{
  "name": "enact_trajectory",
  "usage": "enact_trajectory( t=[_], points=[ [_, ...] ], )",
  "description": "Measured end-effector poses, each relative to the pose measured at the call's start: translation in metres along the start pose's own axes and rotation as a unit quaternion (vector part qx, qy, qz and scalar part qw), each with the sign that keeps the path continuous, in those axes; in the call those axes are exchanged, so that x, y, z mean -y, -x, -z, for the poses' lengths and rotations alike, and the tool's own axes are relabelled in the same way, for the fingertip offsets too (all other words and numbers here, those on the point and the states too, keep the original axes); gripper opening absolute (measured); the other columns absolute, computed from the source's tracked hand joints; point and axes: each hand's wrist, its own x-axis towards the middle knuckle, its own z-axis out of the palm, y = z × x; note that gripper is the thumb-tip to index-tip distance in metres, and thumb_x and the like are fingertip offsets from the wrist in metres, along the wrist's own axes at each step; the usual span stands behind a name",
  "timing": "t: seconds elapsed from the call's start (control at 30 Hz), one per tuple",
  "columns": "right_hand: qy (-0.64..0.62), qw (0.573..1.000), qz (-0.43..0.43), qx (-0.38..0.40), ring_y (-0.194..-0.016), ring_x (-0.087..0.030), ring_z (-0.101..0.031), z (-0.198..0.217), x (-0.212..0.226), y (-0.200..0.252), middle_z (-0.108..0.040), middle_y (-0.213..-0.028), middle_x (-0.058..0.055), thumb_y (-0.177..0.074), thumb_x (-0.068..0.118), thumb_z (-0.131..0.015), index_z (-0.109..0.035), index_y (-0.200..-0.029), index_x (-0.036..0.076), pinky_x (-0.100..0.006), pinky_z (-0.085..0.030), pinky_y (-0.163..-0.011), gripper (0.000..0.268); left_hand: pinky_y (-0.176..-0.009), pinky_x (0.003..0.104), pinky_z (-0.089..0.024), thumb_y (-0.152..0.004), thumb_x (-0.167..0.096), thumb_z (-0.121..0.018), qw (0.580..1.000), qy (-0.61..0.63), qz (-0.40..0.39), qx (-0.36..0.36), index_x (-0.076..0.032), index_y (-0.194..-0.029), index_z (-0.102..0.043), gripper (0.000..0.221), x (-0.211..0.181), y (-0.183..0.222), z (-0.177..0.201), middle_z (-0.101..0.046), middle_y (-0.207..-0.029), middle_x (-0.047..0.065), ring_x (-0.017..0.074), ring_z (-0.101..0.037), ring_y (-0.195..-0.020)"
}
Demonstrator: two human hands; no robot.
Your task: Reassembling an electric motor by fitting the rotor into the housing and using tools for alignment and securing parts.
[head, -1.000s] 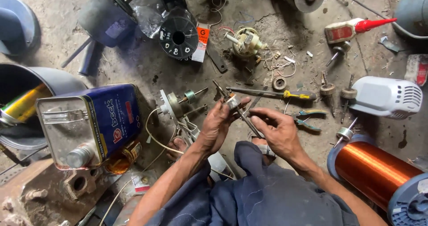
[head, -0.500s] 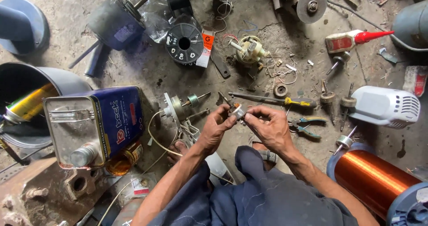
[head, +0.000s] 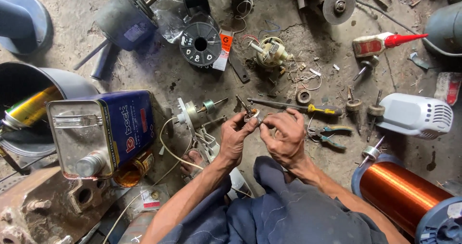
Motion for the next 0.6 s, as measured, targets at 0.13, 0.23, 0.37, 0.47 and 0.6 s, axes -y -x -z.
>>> enact_trajectory(
  t=[0.13,0.23,0.37,0.47,0.6],
  points=[
    [0.097,0.99,0.099,-0.016,-0.081,-0.018,-0.071,-0.005,-0.004,0.0,-0.073,-0.083,0.0,-0.083,0.01,-0.078,-0.072,-0.087,0.014,-0.045,-0.037,-0.109,0.008,-0.081,0.03,-0.057,-0.086,-0.026,-0.085,0.999,0.006,0.005,-0.039,-0.001,-0.105,-0.077,0.033,-0.002,0.001,-0.003,-0.068,-0.086,0.004,0.0114,-0.06,-0.084],
    [-0.034,0.998,-0.047,0.01,-0.073,-0.016,-0.067,-0.005,0.008,-0.004,-0.071,-0.074,-0.002,-0.084,0.007,-0.075,-0.073,-0.081,0.011,-0.041,-0.044,-0.095,0.005,-0.081,0.03,-0.057,-0.087,-0.026,-0.084,0.999,0.009,0.003,-0.034,-0.004,-0.104,-0.077,0.028,0.008,-0.001,0.005,-0.069,-0.085,0.004,0.0111,-0.061,-0.085],
    [-0.084,0.995,-0.06,0.011,-0.071,-0.029,-0.07,-0.01,-0.006,0.001,-0.071,-0.071,-0.007,-0.081,0.004,-0.077,-0.073,-0.08,0.008,-0.041,-0.052,-0.084,0.006,-0.08,0.028,-0.056,-0.089,-0.023,-0.081,0.999,0.0,-0.01,-0.034,-0.004,-0.102,-0.074,0.024,-0.001,0.004,0.005,-0.063,-0.083,0.0,0.0086,-0.057,-0.083],
    [0.102,0.985,0.14,-0.017,-0.076,-0.019,-0.067,0.001,0.018,-0.012,-0.071,-0.083,-0.002,-0.085,0.014,-0.077,-0.072,-0.085,0.016,-0.044,-0.037,-0.107,0.006,-0.076,0.029,-0.057,-0.087,-0.024,-0.082,0.999,-0.02,-0.028,-0.033,-0.003,-0.1,-0.075,0.026,-0.01,0.004,0.001,-0.063,-0.081,0.001,0.0097,-0.056,-0.081],
    [-0.095,0.995,-0.037,-0.002,-0.071,-0.028,-0.069,-0.008,-0.001,-0.004,-0.072,-0.075,-0.009,-0.082,0.005,-0.079,-0.075,-0.082,0.008,-0.041,-0.053,-0.082,0.005,-0.078,0.026,-0.055,-0.091,-0.017,-0.078,0.999,0.012,-0.024,-0.028,-0.008,-0.099,-0.075,0.012,0.001,-0.002,0.005,-0.062,-0.082,-0.001,0.0083,-0.057,-0.081]
  ],
)
